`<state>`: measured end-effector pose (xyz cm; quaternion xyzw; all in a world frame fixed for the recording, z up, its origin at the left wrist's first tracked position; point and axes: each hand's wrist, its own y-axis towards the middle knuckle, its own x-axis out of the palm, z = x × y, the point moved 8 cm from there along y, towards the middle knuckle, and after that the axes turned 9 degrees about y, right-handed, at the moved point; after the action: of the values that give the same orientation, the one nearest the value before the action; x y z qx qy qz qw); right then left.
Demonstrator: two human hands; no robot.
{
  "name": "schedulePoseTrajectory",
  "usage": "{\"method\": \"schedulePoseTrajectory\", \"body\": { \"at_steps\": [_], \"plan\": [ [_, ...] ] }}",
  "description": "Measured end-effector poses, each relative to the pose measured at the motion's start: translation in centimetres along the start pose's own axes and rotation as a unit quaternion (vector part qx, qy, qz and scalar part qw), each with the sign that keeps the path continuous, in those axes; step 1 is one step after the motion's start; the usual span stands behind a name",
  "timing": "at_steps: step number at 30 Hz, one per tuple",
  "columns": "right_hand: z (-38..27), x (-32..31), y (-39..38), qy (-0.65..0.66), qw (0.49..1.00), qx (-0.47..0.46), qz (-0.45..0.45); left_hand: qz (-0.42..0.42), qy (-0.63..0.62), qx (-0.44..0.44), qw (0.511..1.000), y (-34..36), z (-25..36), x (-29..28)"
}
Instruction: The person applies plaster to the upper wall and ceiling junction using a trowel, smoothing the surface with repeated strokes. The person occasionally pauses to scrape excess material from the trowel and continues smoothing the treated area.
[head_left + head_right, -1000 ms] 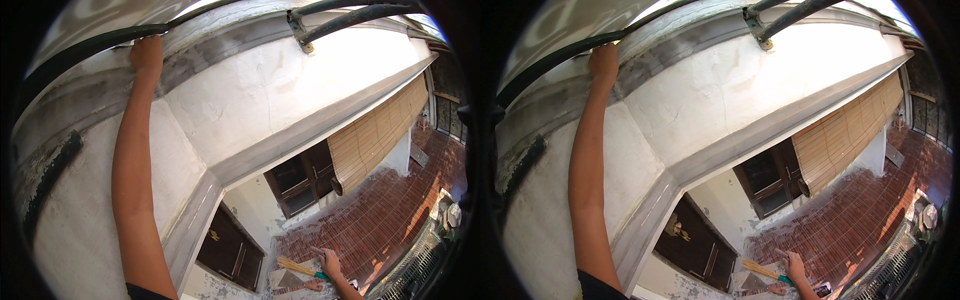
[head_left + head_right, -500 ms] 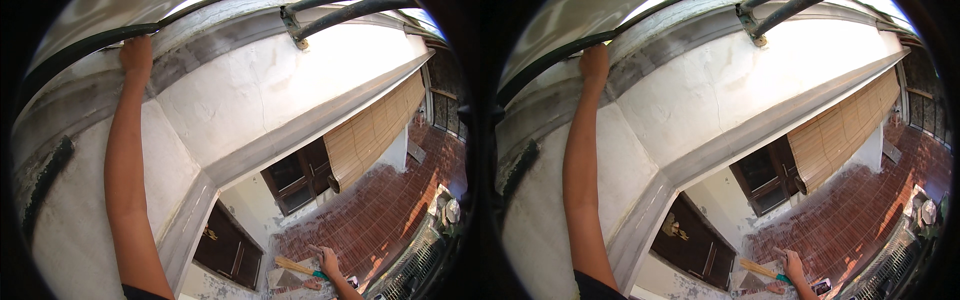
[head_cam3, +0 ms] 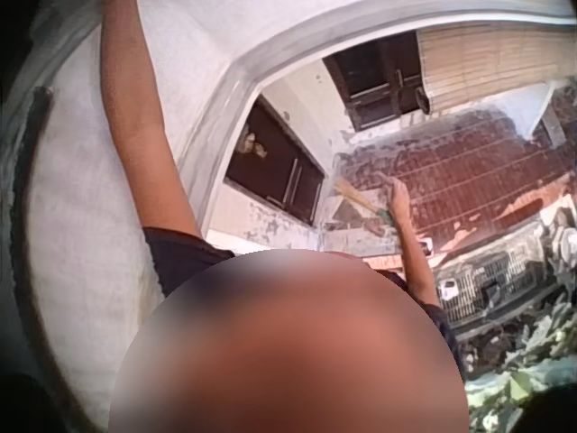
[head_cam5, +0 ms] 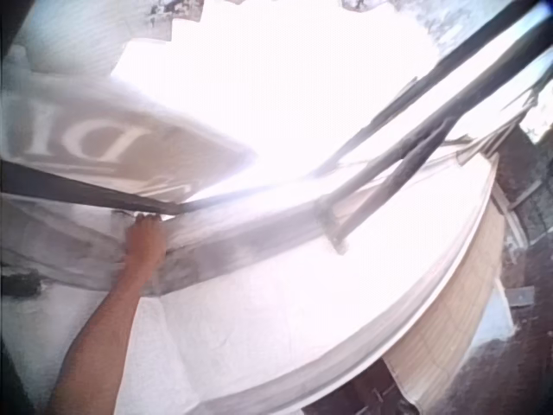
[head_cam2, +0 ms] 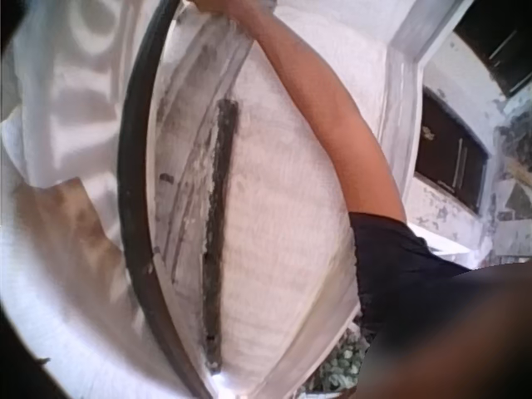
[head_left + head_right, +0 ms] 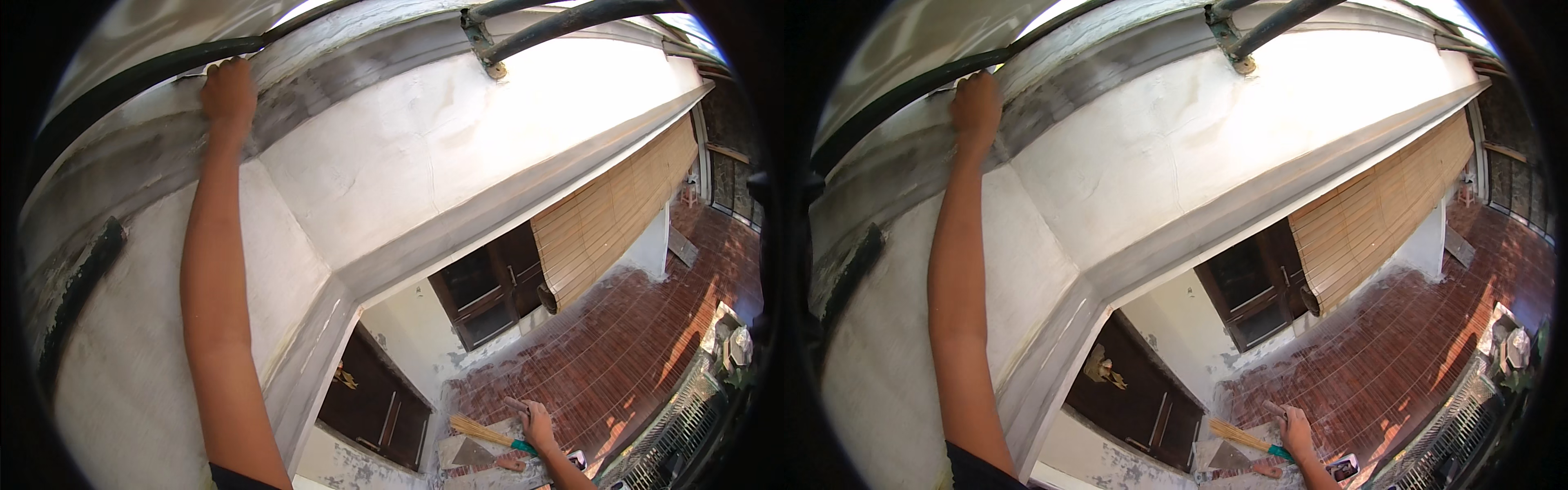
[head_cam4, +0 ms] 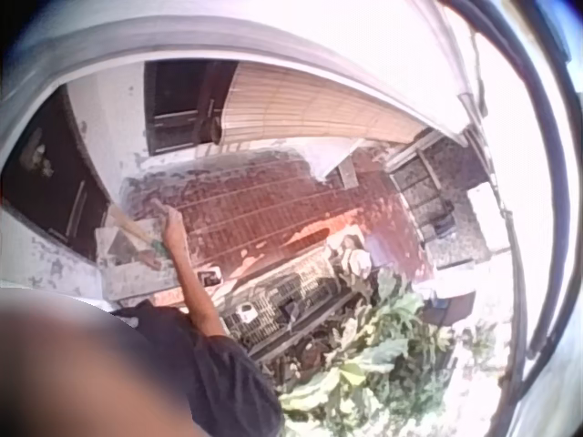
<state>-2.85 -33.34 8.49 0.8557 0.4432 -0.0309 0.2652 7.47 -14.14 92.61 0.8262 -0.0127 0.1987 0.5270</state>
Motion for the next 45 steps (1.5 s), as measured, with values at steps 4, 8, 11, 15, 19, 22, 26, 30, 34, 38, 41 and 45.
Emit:
{"method": "schedulePoseTrajectory", "body": {
  "at_steps": [4, 8, 11, 15, 19, 22, 26, 30, 34, 38, 41, 45],
  "plan": [
    [-0.4, 0.0, 0.0, 0.004, 1.000, -0.023, 0.004, 0.003, -0.178, -0.197, 0.964, -3.2, 0.9, -2.0],
    [-0.4, 0.3, 0.1, 0.002, 1.000, -0.016, -0.005, 0.038, -0.441, -0.365, 0.819, -10.8, 6.5, -4.8],
    [-0.4, 0.4, 0.1, 0.001, 1.000, -0.012, -0.010, -0.022, -0.530, -0.384, 0.756, -20.1, 14.7, -9.4],
    [-0.1, 0.3, 0.0, -0.004, 1.000, 0.012, -0.019, -0.187, -0.640, -0.339, 0.663, -37.4, 25.6, -16.9],
    [-0.3, 0.2, 0.0, -0.001, 0.999, 0.034, -0.035, -0.516, -0.516, -0.341, 0.592, -58.8, 29.2, -19.2],
    [-0.7, 0.2, 0.1, -0.003, 0.999, 0.032, -0.040, -0.532, -0.433, -0.427, 0.589, -70.7, 25.3, -19.6],
    [-0.2, 0.7, 0.4, -0.019, 0.998, 0.035, -0.042, -0.600, -0.235, -0.513, 0.567, -82.0, 20.8, -20.5],
    [0.6, 0.9, 0.3, 0.004, 1.000, 0.000, -0.020, -0.734, -0.138, -0.454, 0.486, -87.0, 21.2, -24.1],
    [0.9, 0.1, 0.0, 0.079, 0.996, 0.043, 0.013, -0.806, -0.261, -0.407, 0.341, -88.0, 23.1, -27.4],
    [-3.4, -2.0, 2.4, 0.099, 0.989, 0.068, 0.081, -0.797, -0.294, -0.415, 0.326, -87.1, 23.2, -26.8],
    [-11.9, -4.0, 8.3, 0.238, 0.963, -0.054, 0.111, -0.787, -0.304, -0.417, 0.338, -87.2, 23.7, -26.1],
    [-26.9, -7.5, 19.0, 0.250, 0.930, -0.252, 0.100, -0.783, -0.322, -0.408, 0.343, -88.1, 24.0, -26.2]
  ]
}}
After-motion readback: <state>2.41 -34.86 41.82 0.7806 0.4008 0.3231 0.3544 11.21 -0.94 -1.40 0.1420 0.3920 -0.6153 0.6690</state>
